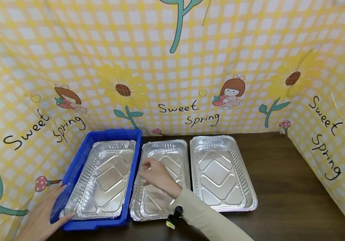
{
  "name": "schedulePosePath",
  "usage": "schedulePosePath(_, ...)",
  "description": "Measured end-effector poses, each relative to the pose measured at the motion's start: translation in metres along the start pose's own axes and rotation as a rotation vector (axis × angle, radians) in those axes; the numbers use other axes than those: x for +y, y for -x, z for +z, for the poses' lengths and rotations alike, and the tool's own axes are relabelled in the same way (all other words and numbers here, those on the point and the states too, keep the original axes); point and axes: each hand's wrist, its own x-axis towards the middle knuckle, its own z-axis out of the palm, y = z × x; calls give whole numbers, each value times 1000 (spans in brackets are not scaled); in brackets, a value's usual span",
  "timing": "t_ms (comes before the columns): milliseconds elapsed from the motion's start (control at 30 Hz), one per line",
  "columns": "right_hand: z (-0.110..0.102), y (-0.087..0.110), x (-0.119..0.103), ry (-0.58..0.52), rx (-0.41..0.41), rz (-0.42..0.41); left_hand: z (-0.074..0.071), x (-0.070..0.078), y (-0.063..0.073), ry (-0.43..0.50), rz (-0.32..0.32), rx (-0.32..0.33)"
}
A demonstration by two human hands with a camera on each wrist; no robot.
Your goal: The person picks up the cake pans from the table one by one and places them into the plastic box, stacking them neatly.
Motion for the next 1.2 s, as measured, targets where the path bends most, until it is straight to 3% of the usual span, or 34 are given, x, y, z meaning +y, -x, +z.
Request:
schedulePosePath(200, -40, 20, 14, -4, 6, -35, 1, 3, -4, -7, -10, -9)
schedulePosePath(367, -80, 39, 19, -3, -8, -8, 3, 4, -10, -24, 4, -16)
schedulePosePath(800, -186, 84, 47, 21, 114, -50, -3, 5, -26, 27, -47, -105)
schedulePosePath(967, -221, 102, 59, 40, 185, -23, -7, 5, -37, 68, -72, -162)
schedulePosePath(1200, -257, 114, 77, 101, 300, 25, -8, 1, -45, 98, -71, -177)
